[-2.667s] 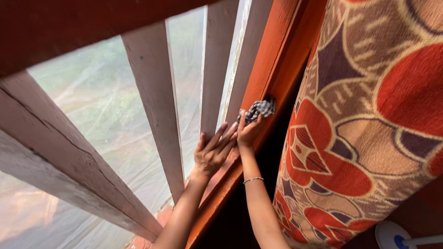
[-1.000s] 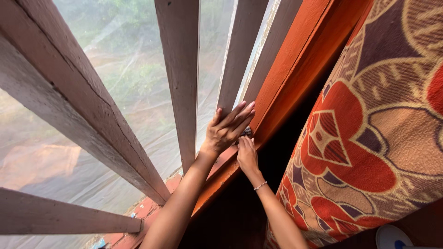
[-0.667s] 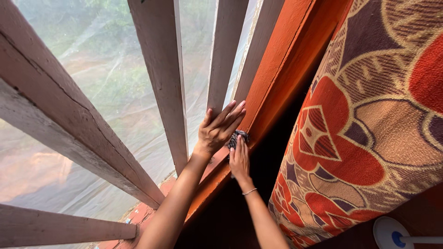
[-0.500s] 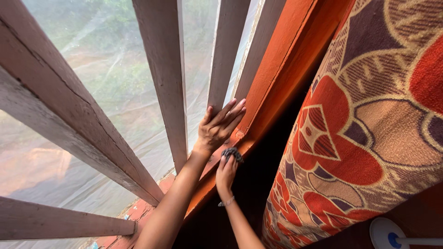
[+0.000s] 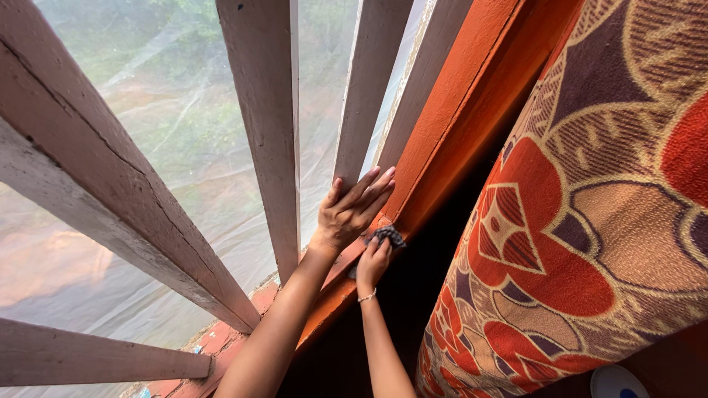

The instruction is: The person wipes the wooden window frame and bars with a cloth, then rinses the cloth in a bucket of water and continues cleaning the frame.

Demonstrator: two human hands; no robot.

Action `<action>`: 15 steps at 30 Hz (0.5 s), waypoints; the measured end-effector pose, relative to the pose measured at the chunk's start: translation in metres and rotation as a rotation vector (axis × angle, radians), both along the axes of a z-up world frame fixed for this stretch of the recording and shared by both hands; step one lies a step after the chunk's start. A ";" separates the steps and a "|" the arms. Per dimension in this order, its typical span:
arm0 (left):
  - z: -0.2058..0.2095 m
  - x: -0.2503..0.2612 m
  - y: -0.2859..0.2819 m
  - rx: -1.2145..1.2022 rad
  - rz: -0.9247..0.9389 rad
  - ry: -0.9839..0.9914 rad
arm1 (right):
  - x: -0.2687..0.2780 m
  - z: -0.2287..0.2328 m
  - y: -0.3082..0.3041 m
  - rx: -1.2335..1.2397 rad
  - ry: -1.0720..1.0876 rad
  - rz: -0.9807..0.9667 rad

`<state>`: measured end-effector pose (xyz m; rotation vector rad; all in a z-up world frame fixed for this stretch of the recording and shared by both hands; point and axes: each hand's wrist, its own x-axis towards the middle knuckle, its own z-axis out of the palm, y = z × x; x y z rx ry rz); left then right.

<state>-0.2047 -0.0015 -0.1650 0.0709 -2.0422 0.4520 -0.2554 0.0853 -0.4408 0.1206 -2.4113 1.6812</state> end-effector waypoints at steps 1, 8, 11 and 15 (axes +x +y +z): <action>0.000 0.000 0.000 0.001 0.001 0.001 | 0.016 0.009 0.007 0.025 -0.016 0.079; 0.003 -0.001 0.001 -0.029 0.000 0.012 | 0.013 0.096 0.037 -0.503 -0.096 0.109; 0.001 0.000 0.002 -0.012 -0.020 0.018 | -0.057 0.095 0.011 -0.185 0.393 -0.003; 0.002 -0.004 0.001 0.003 -0.037 0.029 | -0.071 0.067 -0.025 0.209 0.492 -0.239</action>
